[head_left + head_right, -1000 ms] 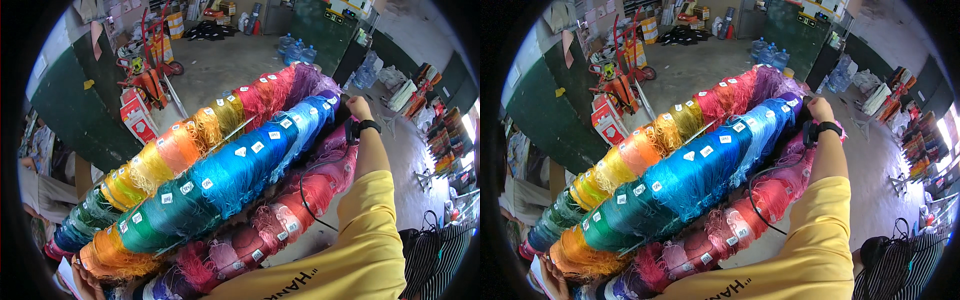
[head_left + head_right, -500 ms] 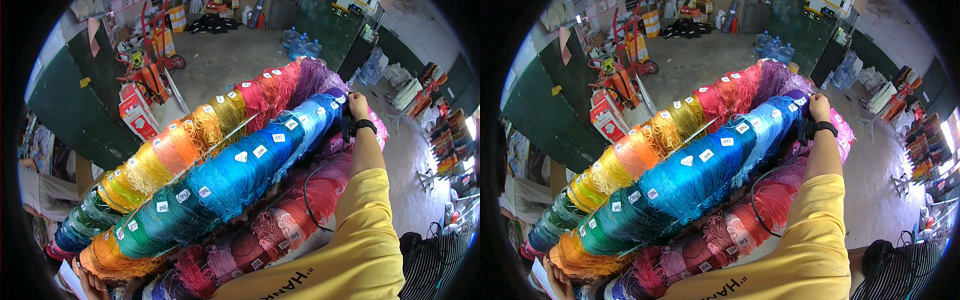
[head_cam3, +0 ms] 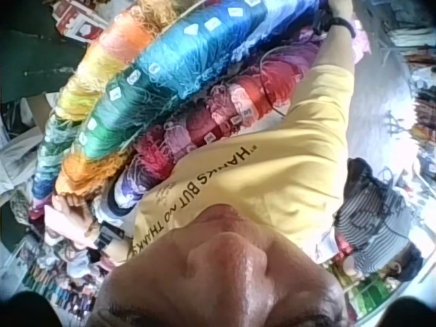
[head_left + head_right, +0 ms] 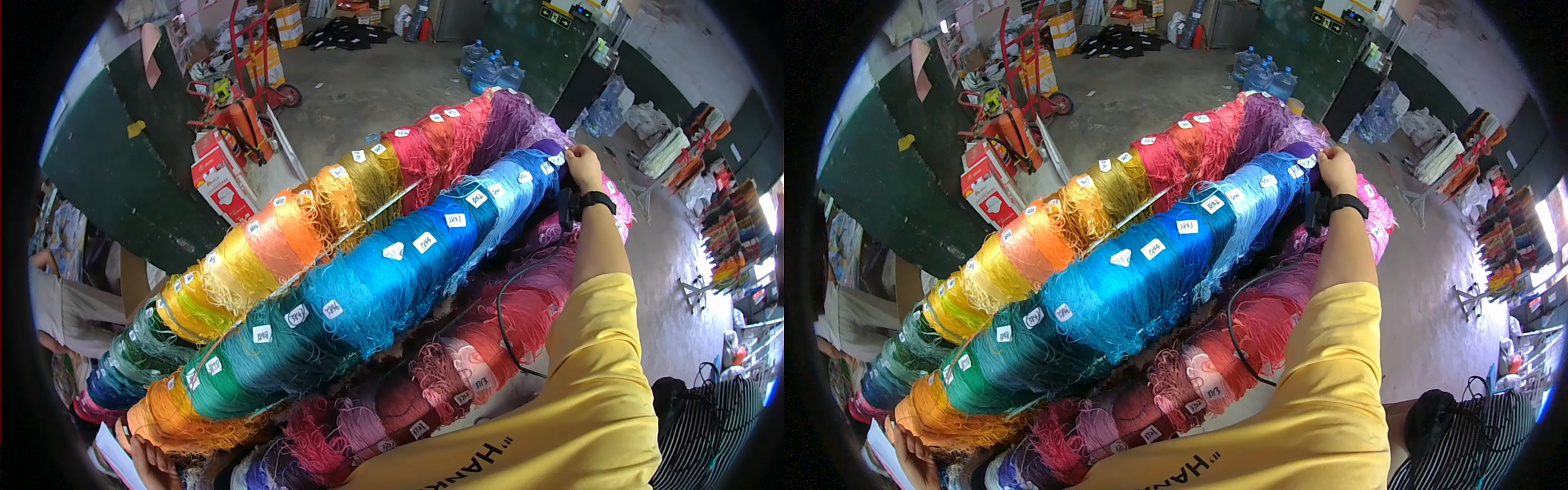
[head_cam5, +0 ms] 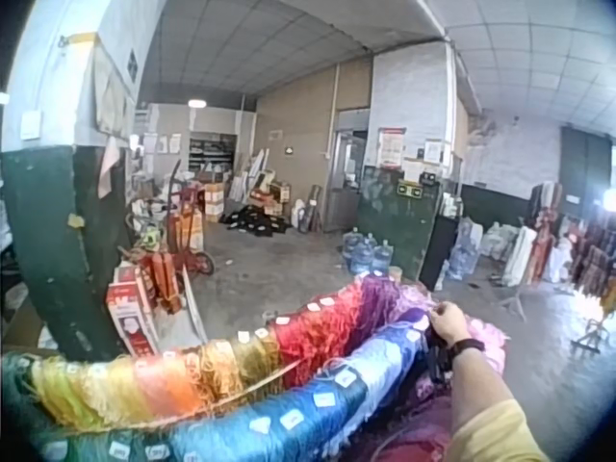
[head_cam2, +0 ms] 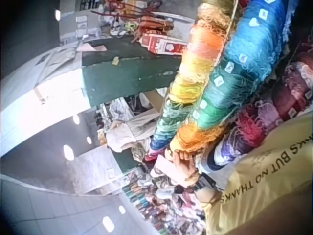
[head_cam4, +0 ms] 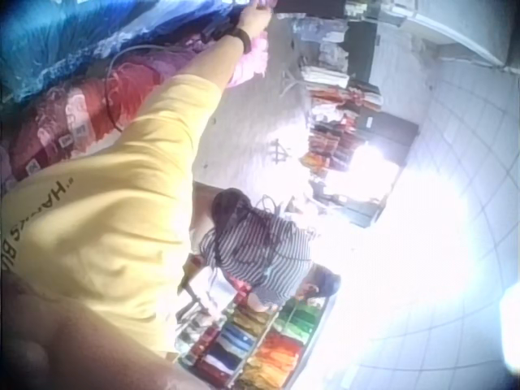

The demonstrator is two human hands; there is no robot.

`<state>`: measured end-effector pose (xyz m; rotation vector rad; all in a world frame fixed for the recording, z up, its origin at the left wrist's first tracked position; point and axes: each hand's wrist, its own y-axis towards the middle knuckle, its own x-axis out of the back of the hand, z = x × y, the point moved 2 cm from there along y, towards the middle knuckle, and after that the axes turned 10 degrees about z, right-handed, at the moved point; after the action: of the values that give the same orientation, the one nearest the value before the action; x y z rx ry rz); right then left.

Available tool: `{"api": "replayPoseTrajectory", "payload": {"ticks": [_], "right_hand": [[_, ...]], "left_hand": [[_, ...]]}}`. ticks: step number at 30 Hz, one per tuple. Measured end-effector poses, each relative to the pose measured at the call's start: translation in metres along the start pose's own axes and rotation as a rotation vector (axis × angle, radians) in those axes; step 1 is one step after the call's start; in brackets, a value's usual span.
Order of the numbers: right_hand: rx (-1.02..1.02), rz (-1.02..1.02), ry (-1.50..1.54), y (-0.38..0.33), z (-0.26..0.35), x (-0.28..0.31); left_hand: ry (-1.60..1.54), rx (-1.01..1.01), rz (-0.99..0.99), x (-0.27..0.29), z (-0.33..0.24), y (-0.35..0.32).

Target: The person pulls threads from bundles on a rack and threads them through holes in a pink organizer strip while referring to a printed chart. They repeat this process, pulling threads from different bundles and securing them to the organizer.

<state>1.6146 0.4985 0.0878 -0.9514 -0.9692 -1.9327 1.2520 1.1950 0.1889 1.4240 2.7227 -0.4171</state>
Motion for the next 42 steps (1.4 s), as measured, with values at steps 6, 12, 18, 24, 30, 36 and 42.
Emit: {"api": "replayPoseTrajectory", "payload": {"ticks": [6, 12, 18, 24, 30, 36, 42], "right_hand": [[0.025, -0.092, -0.079, 0.010, -0.013, 0.012], [-0.206, -0.001, 0.929, -0.016, 0.034, 0.053], [0.472, 0.889, 1.562, -0.059, 0.122, 0.180], [1.918, 1.174, 0.418, -0.631, 0.467, -0.045], [2.085, 1.264, 0.912, -0.724, 0.539, 0.044], [1.208, 1.087, 1.607, -0.576, 0.563, 0.163], [0.972, 1.310, 1.684, -0.667, 0.622, 0.107]], "left_hand": [[-0.055, 0.019, 0.024, 0.004, 0.004, 0.001], [-0.149, -0.159, 0.310, 0.091, 0.017, 0.009], [-0.299, -0.319, 0.414, 0.102, -0.018, -0.044], [-0.444, -0.542, 0.720, 0.165, -0.067, -0.104], [-0.562, -0.749, 0.502, 0.352, -0.093, -0.209], [-0.478, -1.153, -0.159, 0.599, -0.132, -0.328], [-0.183, -1.095, -0.359, 0.734, -0.094, -0.348]]}}
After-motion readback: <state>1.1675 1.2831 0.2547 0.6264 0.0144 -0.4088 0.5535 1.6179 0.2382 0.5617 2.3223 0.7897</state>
